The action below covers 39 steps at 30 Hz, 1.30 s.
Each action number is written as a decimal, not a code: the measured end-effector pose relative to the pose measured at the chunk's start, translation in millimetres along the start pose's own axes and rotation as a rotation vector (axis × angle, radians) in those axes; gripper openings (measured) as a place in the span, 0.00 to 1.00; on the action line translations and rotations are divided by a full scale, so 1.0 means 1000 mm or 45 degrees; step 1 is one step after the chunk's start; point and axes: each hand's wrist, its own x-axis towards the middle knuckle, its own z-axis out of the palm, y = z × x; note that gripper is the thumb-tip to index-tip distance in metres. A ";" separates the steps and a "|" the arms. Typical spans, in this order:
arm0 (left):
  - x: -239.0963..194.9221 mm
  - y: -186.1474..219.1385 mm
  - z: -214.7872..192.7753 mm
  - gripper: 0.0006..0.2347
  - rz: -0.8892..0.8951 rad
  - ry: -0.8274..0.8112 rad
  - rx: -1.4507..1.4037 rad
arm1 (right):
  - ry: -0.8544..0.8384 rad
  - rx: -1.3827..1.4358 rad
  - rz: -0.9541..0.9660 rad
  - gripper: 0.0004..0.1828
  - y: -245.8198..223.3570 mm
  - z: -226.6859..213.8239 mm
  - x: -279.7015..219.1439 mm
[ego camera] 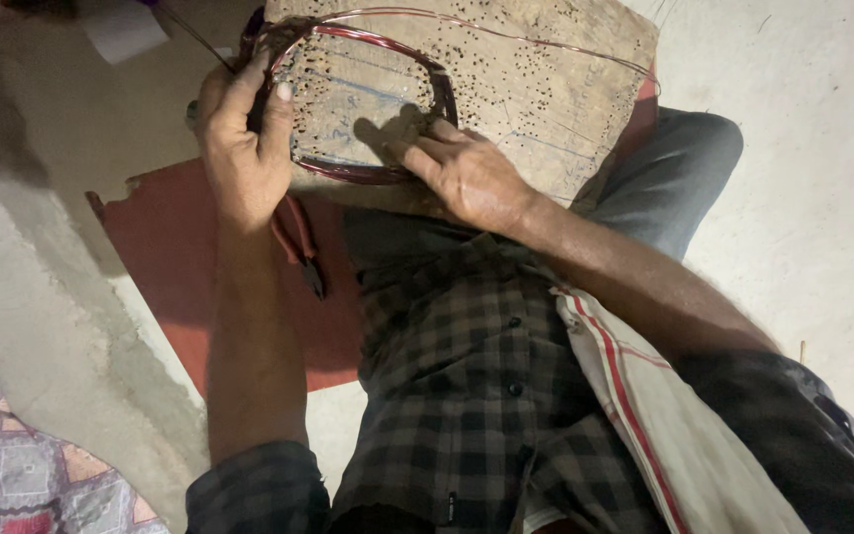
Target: The person winds copper wire around a rectangular wooden block with protruding dowels, creating a coil. They repeatedly wrap the wire, adjust the coil, and use pliers to cut the wire. The finished coil is removed from the block and placed aside.
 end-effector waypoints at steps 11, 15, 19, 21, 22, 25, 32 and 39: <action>0.003 -0.014 0.003 0.11 0.010 0.008 0.061 | -0.078 -0.282 0.097 0.20 -0.006 -0.015 0.011; 0.001 -0.014 0.003 0.11 -0.017 0.024 0.058 | -0.140 -0.212 0.147 0.15 -0.003 -0.014 0.016; 0.001 -0.012 0.004 0.11 0.048 0.029 0.099 | -0.120 -0.224 0.145 0.16 -0.001 -0.021 0.023; 0.002 -0.012 0.003 0.11 -0.042 0.014 0.065 | -0.127 -0.376 0.067 0.13 -0.002 -0.027 0.029; 0.003 -0.012 0.002 0.11 -0.088 0.006 0.049 | -0.130 -0.451 0.026 0.12 -0.003 -0.032 0.032; 0.003 -0.011 0.002 0.11 -0.101 0.009 0.032 | -0.280 -0.516 -0.004 0.15 -0.004 -0.052 0.033; 0.004 -0.002 -0.005 0.14 -0.178 -0.031 -0.022 | -0.430 0.039 0.334 0.24 -0.007 -0.101 0.028; 0.009 0.001 -0.006 0.15 -0.209 -0.057 0.088 | -0.227 0.477 0.242 0.14 0.030 -0.095 0.054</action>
